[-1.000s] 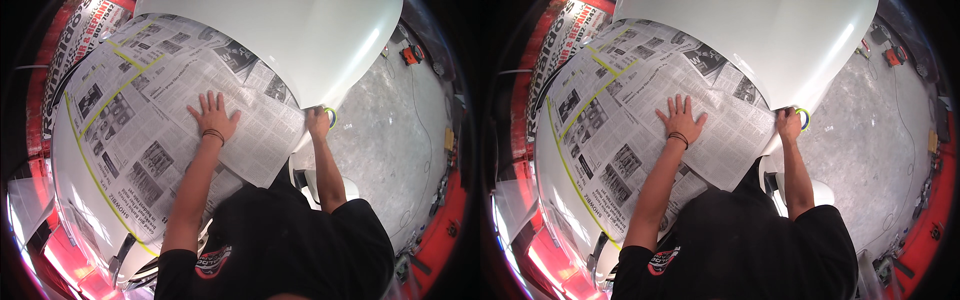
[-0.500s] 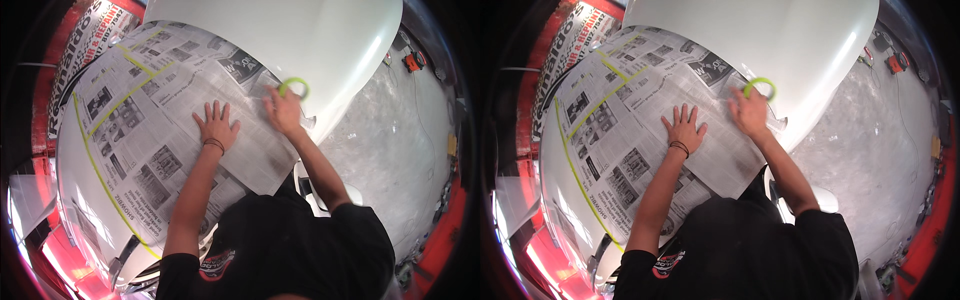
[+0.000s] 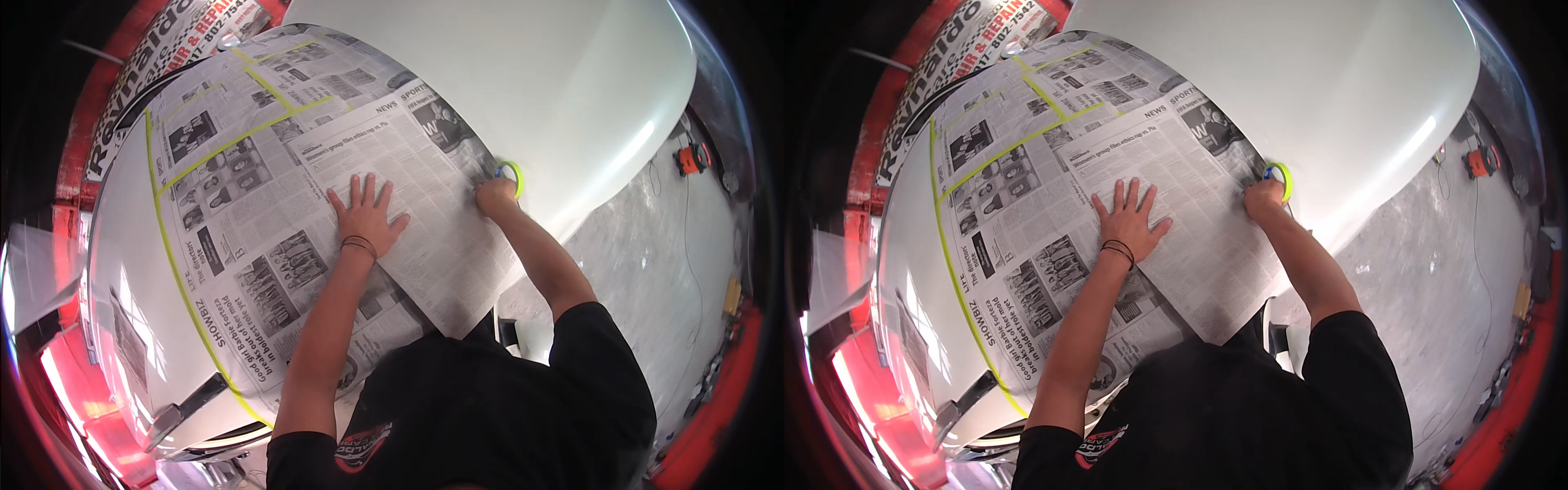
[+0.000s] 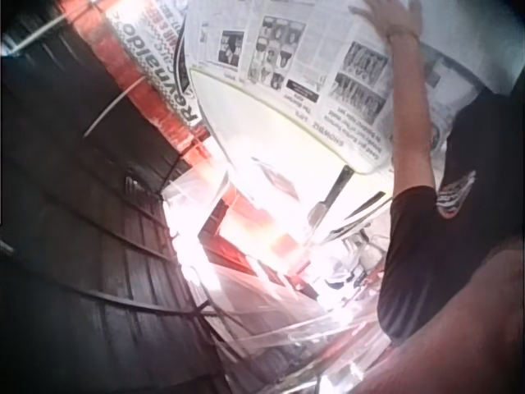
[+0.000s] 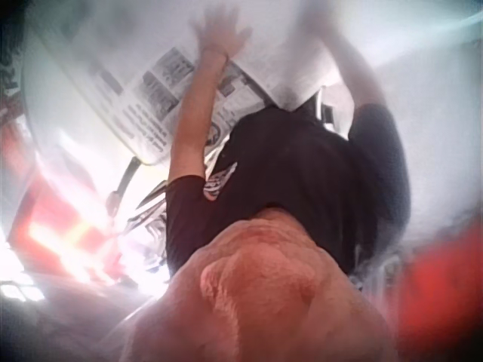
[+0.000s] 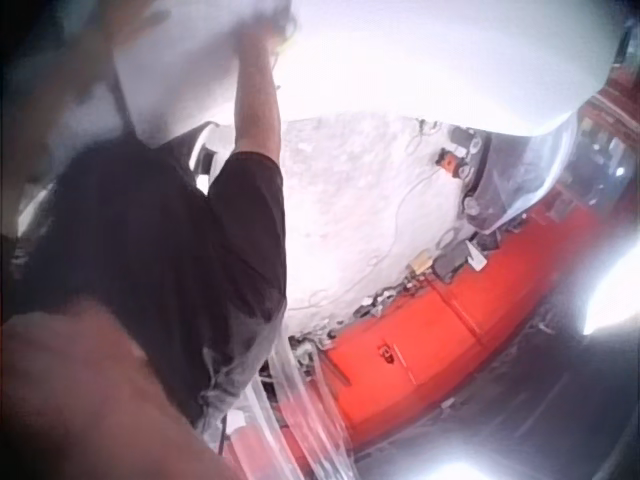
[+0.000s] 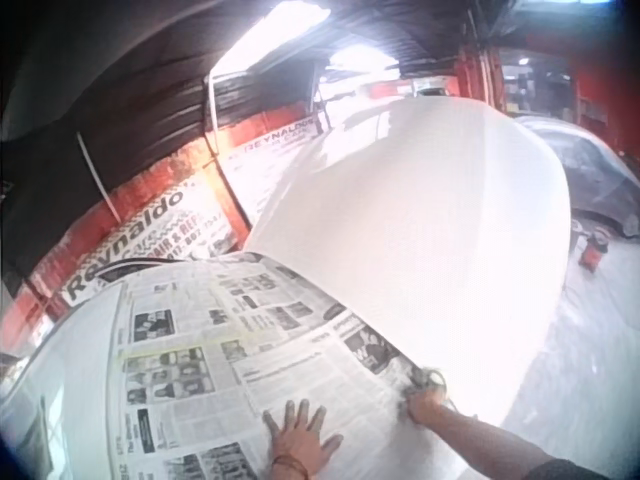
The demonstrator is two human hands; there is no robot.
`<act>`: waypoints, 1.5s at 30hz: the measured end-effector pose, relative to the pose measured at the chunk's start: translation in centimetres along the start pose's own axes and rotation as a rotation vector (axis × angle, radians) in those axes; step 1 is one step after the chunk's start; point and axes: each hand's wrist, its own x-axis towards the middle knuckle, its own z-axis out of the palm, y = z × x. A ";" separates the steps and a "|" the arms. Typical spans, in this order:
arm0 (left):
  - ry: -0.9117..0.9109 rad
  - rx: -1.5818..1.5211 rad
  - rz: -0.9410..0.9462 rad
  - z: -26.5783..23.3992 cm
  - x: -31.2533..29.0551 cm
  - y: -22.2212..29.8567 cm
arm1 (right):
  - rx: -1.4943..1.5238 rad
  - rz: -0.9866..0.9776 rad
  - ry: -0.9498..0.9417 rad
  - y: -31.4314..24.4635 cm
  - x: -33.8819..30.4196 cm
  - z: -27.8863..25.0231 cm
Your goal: The person places newspaper sheets over the hood of a white car and secures them with yellow masking tape. They smooth the paper and apply tape along the edges to cover the surface completely.
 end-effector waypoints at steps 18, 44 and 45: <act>-0.008 0.019 -0.070 -0.5 0.5 -1.0 | 0.516 -0.064 0.626 -1.8 -17.9 9.3; -0.145 -1.569 0.625 -11.5 -9.2 2.9 | 2.017 -0.810 0.206 1.5 -24.9 -11.3; -0.115 -1.570 0.662 -12.0 -9.7 2.4 | 2.028 -0.757 0.295 0.5 -24.4 -11.8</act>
